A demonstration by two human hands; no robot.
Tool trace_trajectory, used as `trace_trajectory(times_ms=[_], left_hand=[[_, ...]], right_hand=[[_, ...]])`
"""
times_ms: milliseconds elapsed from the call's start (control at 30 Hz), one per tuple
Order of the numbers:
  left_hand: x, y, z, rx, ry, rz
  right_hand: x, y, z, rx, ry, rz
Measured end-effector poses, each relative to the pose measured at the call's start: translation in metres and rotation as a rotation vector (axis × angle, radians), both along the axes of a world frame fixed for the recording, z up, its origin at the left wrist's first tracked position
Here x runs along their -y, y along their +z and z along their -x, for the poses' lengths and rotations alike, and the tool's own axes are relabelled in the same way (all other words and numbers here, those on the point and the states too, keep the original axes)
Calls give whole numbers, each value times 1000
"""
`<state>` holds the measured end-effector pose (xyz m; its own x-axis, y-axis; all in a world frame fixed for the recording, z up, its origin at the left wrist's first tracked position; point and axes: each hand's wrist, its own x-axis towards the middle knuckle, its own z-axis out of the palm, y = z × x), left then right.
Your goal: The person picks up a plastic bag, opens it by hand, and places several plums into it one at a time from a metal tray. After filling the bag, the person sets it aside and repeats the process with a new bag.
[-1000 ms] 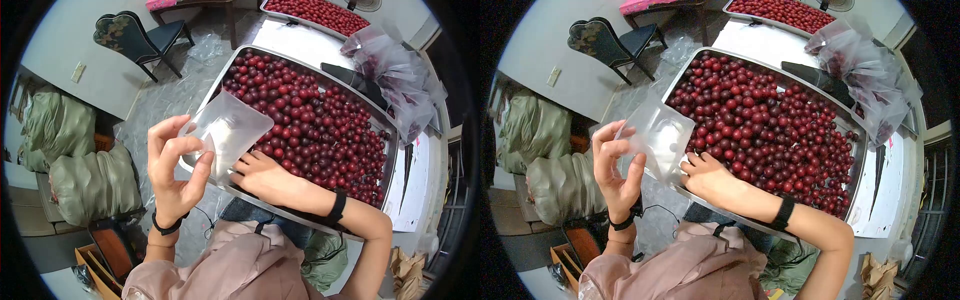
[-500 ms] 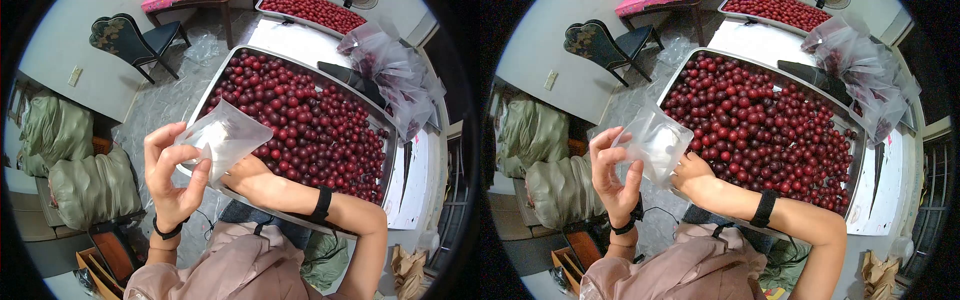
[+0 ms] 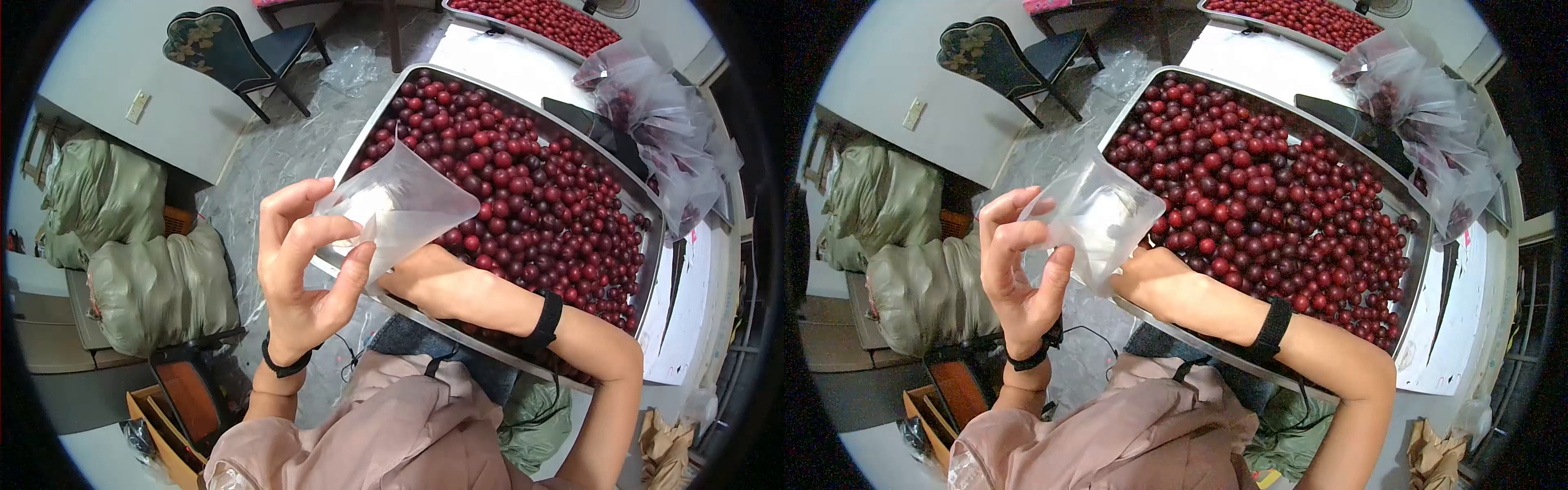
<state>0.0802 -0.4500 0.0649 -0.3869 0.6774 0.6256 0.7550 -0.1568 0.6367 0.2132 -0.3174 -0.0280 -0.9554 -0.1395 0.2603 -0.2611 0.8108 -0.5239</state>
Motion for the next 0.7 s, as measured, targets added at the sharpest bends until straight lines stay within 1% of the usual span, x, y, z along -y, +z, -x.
trace_trajectory(times_ms=[100,167,300,367,500,567,600,633,700], left_hand=[[1,0,-1,35,8,-3],[1,0,-1,33,17,7],[0,0,-2,31,12,-12],[0,0,-3,34,19,-2],[0,2,-5,16,10,7],[0,3,-5,-27,-4,14],[-1,3,-5,-27,-2,11],[-1,3,-4,-53,-25,16],[-1,6,-5,-87,-34,26]], right_hand=[[2,1,-1,52,-18,-78],[5,4,-4,-45,-102,43],[-2,14,-10,-59,-76,34],[-6,23,-14,99,-71,8],[-20,44,-29,80,-124,28],[-30,65,-42,75,-101,147],[-35,77,-48,211,-116,183],[-40,90,-58,222,-124,268],[-50,106,-74,110,-119,355]])
